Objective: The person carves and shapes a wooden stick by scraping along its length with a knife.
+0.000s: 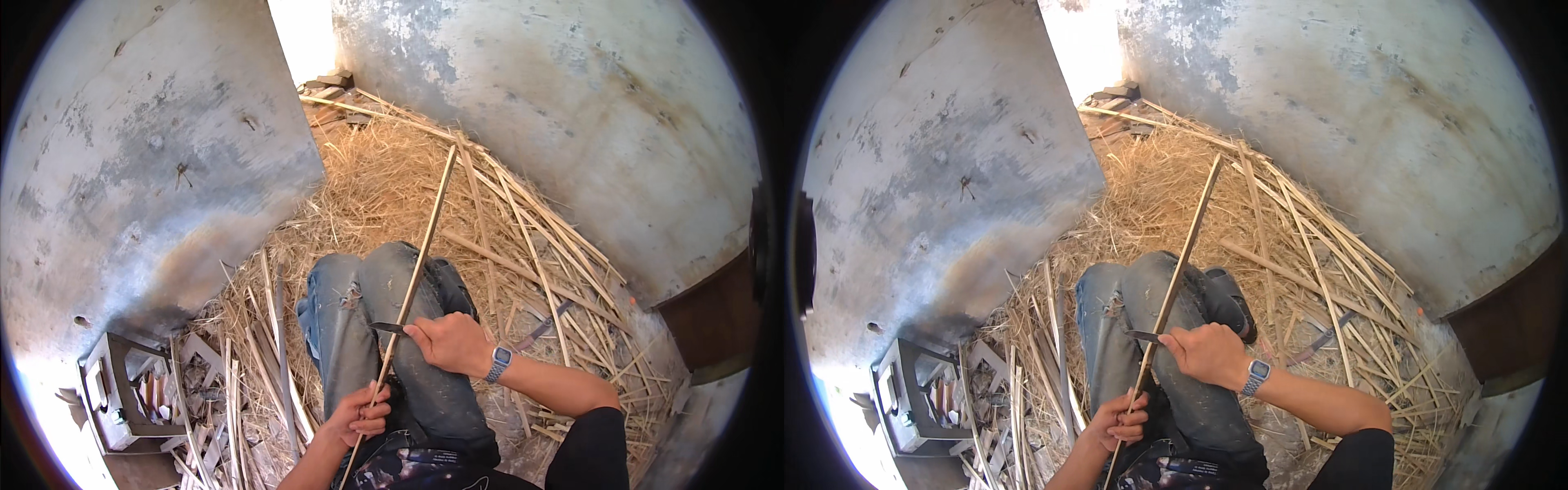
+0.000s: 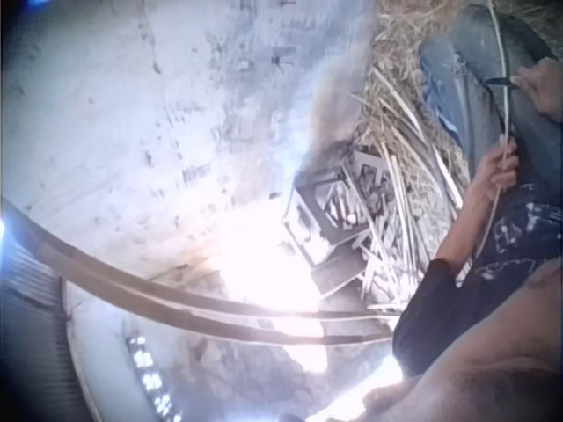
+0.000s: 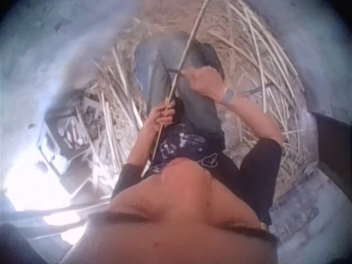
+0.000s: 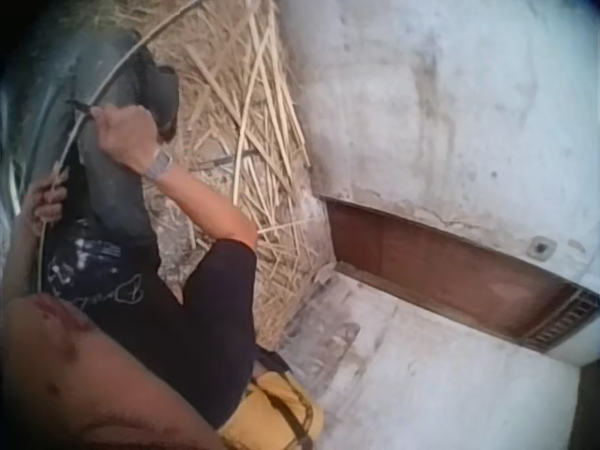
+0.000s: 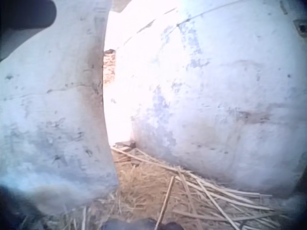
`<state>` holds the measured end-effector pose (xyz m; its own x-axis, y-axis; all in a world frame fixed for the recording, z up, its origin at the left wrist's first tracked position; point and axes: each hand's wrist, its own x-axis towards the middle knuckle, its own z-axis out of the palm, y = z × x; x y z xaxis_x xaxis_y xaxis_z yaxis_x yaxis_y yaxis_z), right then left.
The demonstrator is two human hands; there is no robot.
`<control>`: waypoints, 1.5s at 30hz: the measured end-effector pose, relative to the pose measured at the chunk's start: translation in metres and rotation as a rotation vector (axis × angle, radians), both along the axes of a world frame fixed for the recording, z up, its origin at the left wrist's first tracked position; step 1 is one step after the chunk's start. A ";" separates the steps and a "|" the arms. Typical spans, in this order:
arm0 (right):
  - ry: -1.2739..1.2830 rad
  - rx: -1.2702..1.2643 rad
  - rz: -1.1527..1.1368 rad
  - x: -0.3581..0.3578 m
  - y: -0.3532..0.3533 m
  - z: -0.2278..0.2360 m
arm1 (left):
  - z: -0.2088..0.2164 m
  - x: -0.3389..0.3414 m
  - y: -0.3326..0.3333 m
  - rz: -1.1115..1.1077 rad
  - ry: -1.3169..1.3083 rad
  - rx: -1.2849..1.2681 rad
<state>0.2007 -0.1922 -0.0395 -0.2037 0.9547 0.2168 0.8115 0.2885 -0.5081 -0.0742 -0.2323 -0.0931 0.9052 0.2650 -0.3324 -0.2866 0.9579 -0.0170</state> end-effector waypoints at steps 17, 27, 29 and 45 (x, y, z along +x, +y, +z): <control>0.206 0.054 -0.153 0.031 0.068 -0.011 | -0.003 0.007 0.007 -0.009 -0.227 -0.112; 0.139 -0.141 -0.054 -0.004 -0.001 -0.002 | 0.003 0.042 0.037 0.026 -0.250 -0.159; 0.115 -0.158 -0.051 -0.006 -0.012 0.002 | 0.004 0.045 0.042 0.004 -0.239 -0.151; 0.120 0.163 -0.344 0.065 0.090 0.003 | 0.016 -0.005 -0.014 -0.041 0.727 0.702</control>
